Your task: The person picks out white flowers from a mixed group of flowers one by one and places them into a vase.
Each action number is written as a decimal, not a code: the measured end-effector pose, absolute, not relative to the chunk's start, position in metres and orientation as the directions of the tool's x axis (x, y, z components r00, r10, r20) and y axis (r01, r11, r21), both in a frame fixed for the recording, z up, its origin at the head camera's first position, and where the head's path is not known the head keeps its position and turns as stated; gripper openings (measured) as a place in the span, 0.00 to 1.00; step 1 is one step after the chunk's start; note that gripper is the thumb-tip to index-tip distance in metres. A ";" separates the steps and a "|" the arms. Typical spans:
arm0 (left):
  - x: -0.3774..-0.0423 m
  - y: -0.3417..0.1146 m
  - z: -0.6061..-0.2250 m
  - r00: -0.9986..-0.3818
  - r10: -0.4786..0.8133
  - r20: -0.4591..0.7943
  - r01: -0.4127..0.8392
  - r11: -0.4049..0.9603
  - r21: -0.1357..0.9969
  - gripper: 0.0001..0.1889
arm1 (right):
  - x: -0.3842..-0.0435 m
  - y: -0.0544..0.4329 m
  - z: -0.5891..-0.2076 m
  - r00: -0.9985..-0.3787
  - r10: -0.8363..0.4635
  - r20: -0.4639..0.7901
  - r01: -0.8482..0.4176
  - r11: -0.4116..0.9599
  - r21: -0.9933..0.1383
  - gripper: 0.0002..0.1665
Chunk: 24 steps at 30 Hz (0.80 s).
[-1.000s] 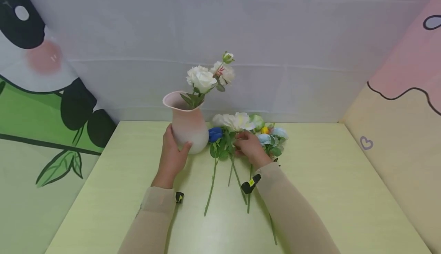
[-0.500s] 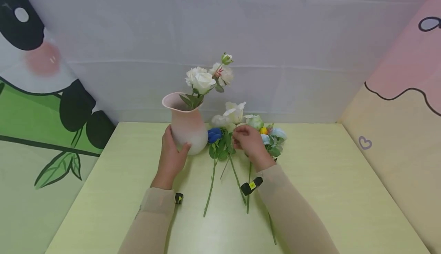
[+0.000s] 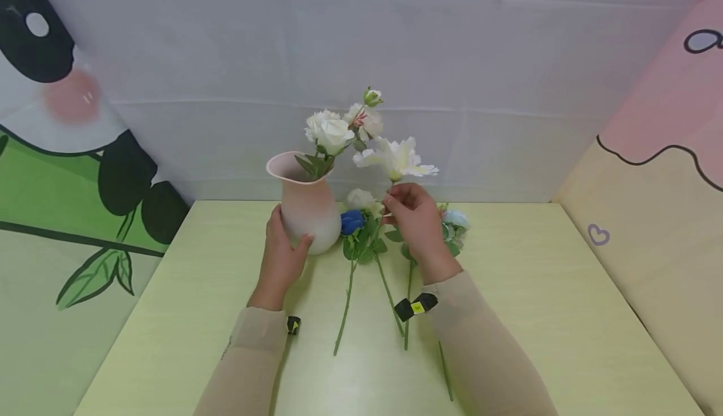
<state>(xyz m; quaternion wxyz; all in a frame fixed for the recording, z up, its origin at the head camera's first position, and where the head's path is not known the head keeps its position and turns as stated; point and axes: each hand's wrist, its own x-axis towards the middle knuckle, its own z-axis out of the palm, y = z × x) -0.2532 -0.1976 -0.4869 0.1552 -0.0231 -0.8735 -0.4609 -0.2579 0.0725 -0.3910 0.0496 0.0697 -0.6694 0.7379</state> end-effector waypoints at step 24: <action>-0.252 -0.197 -0.486 -0.955 -0.100 0.278 0.174 0.569 0.803 0.48 | -0.249 0.055 -0.345 -0.935 -0.021 0.353 -0.350 -0.085 -0.933 0.10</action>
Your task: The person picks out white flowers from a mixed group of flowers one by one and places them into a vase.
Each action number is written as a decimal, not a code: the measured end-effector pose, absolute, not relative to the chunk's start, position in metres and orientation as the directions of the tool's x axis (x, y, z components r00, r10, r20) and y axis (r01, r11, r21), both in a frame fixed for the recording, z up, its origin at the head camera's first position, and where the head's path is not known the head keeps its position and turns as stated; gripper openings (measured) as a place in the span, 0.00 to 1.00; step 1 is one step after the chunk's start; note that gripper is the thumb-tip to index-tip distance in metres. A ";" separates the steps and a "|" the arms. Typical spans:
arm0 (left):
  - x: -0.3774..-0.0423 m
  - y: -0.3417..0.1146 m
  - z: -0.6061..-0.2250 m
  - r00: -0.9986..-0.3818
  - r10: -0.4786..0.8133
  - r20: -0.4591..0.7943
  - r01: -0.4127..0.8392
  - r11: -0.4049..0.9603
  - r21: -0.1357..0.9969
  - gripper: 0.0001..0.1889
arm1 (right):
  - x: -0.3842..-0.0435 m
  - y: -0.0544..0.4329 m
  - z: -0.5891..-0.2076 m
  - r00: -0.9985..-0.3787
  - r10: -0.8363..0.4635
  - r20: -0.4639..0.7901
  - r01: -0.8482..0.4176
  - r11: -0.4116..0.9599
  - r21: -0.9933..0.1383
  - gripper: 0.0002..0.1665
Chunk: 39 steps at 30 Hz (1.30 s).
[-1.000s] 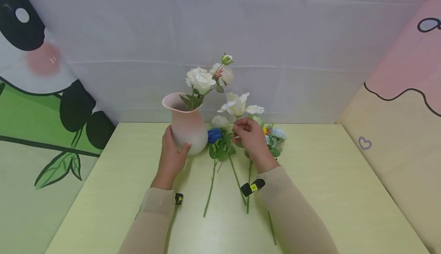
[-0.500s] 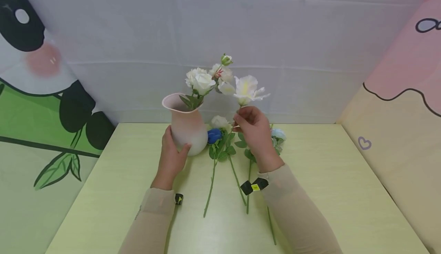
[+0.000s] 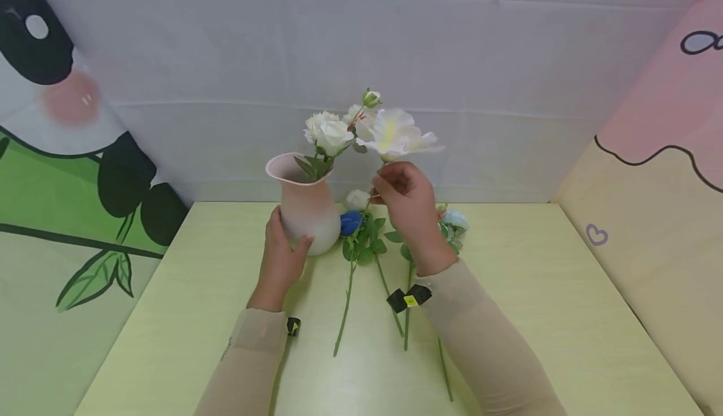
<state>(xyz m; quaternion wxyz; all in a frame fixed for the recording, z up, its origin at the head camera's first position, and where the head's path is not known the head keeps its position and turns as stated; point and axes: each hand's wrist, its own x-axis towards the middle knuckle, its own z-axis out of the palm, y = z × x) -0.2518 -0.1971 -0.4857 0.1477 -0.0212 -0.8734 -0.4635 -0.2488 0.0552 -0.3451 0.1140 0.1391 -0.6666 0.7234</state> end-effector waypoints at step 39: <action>-0.254 -0.198 -0.486 -0.953 -0.102 0.285 0.176 0.579 0.796 0.48 | -0.254 0.013 -0.303 -0.820 0.119 0.560 -0.549 -0.442 -0.709 0.11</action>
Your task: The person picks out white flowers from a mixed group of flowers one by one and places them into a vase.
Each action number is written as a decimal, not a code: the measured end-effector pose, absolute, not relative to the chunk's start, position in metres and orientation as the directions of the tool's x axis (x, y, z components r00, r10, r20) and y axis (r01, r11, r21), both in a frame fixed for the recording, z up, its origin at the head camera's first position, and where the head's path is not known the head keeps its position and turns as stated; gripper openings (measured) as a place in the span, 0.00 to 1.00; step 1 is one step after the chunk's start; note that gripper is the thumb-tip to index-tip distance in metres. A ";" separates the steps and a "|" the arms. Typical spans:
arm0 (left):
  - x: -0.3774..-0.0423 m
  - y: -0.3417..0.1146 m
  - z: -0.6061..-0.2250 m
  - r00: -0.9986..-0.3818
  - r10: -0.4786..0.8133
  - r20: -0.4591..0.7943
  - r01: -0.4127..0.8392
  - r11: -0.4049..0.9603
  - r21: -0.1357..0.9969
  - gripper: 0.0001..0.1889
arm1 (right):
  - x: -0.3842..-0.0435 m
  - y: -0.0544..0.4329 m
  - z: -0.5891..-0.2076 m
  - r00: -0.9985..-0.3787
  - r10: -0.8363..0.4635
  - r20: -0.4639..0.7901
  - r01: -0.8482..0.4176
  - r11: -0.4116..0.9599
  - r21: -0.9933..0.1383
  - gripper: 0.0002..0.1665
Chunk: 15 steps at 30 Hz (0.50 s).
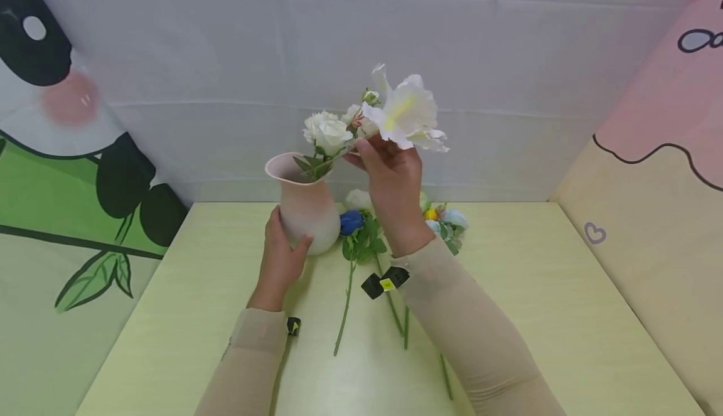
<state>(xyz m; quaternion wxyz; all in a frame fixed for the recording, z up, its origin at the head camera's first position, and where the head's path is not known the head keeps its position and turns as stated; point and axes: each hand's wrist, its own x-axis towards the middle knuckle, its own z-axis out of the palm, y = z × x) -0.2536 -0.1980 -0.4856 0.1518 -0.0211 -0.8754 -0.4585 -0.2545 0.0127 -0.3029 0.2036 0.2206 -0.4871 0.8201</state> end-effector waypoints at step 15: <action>-0.253 -0.197 -0.488 -0.951 -0.108 0.289 0.175 0.581 0.795 0.49 | -0.264 0.000 -0.308 -0.844 0.071 0.531 -0.532 -0.231 -0.815 0.04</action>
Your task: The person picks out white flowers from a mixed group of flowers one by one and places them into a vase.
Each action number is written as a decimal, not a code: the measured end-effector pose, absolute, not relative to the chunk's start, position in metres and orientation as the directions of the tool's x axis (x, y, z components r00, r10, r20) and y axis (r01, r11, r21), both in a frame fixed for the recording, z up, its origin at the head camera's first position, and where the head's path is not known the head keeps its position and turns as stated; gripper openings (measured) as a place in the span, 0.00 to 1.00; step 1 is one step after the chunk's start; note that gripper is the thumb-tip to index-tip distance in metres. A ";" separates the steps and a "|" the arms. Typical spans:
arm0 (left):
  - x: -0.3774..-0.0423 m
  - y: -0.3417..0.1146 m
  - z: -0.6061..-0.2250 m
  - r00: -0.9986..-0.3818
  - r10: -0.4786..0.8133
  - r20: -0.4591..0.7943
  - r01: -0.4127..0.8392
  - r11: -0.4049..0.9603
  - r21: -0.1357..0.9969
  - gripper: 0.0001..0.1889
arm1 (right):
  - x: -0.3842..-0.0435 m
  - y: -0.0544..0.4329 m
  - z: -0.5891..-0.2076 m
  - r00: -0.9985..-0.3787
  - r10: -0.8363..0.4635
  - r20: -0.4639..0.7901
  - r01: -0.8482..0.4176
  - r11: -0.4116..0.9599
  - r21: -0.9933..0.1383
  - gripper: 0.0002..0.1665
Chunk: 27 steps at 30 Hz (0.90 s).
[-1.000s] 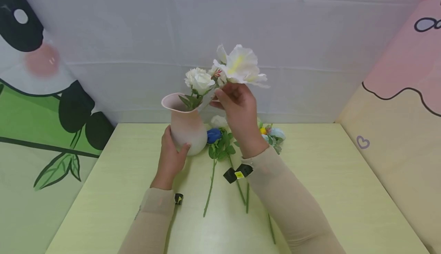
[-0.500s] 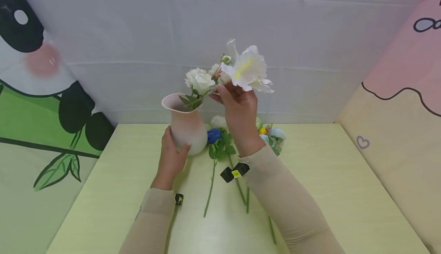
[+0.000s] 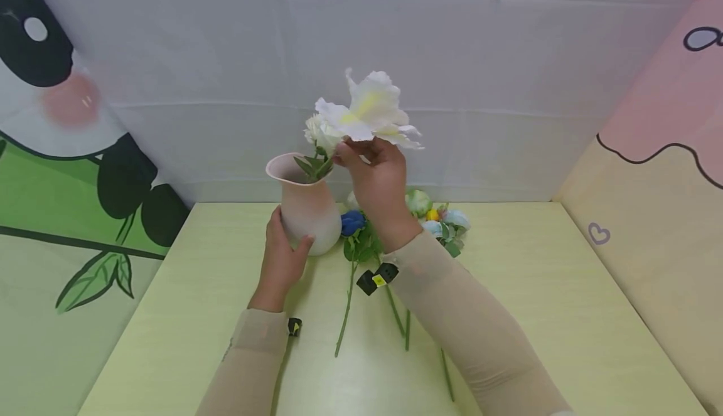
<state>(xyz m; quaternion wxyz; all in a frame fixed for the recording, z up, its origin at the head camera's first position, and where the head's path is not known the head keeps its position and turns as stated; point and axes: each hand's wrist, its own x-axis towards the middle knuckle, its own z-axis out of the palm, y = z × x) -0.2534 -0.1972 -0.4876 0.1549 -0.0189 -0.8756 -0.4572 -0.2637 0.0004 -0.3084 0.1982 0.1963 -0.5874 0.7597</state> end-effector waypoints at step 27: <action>-0.252 -0.197 -0.485 -0.948 -0.090 0.304 0.202 0.567 0.798 0.47 | -0.278 -0.029 -0.287 -0.802 -0.203 0.562 -0.597 0.245 -0.764 0.10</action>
